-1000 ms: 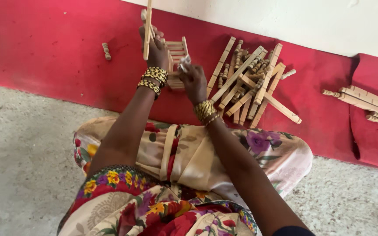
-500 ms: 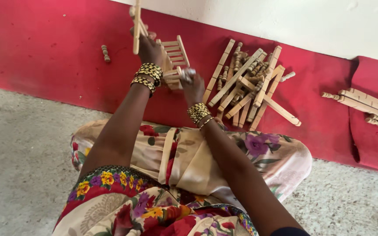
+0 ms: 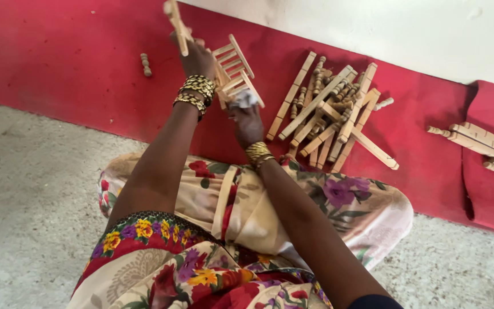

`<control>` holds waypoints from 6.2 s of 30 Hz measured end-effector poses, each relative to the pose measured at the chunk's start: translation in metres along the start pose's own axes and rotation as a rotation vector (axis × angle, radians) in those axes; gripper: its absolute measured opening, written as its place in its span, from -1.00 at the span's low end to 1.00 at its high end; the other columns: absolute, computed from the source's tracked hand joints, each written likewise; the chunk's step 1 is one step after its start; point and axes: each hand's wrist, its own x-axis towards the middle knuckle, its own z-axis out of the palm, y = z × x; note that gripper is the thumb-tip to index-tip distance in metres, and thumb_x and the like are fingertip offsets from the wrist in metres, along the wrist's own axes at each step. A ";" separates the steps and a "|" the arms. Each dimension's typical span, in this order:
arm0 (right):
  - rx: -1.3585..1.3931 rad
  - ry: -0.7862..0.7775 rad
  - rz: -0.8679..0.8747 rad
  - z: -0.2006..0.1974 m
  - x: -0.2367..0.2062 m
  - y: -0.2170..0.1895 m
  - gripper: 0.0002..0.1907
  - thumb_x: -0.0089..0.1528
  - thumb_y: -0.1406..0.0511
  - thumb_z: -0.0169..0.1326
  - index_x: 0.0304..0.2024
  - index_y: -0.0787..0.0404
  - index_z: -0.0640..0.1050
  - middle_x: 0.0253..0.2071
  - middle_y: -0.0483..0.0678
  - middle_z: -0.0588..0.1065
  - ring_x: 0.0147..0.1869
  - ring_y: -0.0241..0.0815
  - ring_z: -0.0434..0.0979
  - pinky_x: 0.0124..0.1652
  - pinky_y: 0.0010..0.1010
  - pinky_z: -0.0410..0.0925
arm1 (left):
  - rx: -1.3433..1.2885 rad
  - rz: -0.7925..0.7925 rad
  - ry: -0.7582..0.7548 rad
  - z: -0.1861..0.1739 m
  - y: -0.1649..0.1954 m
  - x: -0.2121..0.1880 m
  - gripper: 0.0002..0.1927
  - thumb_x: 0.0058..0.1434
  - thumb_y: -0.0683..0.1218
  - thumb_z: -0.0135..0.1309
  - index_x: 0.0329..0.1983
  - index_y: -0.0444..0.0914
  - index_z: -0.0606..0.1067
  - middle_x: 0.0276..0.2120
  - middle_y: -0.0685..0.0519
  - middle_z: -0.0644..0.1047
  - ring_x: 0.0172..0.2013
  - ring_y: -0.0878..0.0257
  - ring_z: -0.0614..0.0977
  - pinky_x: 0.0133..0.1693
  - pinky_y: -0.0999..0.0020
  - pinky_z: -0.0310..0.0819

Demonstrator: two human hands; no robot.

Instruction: The person sits on the floor and wipes small wooden toy furniture pieces, including a miniature chair-like frame and loose wooden spindles and bars, with a cloth, handling the parts one at a time and setting them back on the red mat.

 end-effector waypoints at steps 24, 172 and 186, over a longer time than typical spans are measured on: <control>-0.126 0.301 0.192 -0.023 0.012 0.006 -0.50 -0.01 0.56 0.25 -0.04 0.23 0.44 -0.03 0.09 0.39 0.05 0.10 0.52 -0.04 -0.16 0.46 | 0.134 0.316 0.073 -0.019 -0.009 -0.009 -0.62 0.28 -0.37 -0.19 0.12 -0.31 0.08 -0.14 -0.17 0.39 -0.22 0.09 0.63 -0.22 0.16 0.59; 0.214 0.374 0.076 -0.003 0.097 -0.020 -0.82 0.27 0.46 0.14 -0.07 0.24 0.59 -0.22 0.07 0.61 -0.36 -0.22 0.54 -0.43 -0.53 0.44 | 0.050 0.149 -0.629 -0.005 0.023 -0.004 -0.49 0.43 0.22 -0.32 0.09 -0.19 0.46 -0.35 -0.01 0.55 -0.44 0.35 0.58 -0.43 0.34 0.59; 0.275 0.344 0.149 0.011 0.092 -0.026 -0.86 0.22 0.46 0.15 -0.16 0.34 0.56 -0.32 0.03 0.60 -0.39 -0.30 0.58 -0.41 -0.54 0.47 | 0.098 0.214 -0.565 -0.006 0.036 -0.005 -0.38 0.48 0.30 -0.34 0.12 -0.23 0.50 -0.31 0.15 0.58 -0.31 0.43 0.61 -0.28 0.38 0.56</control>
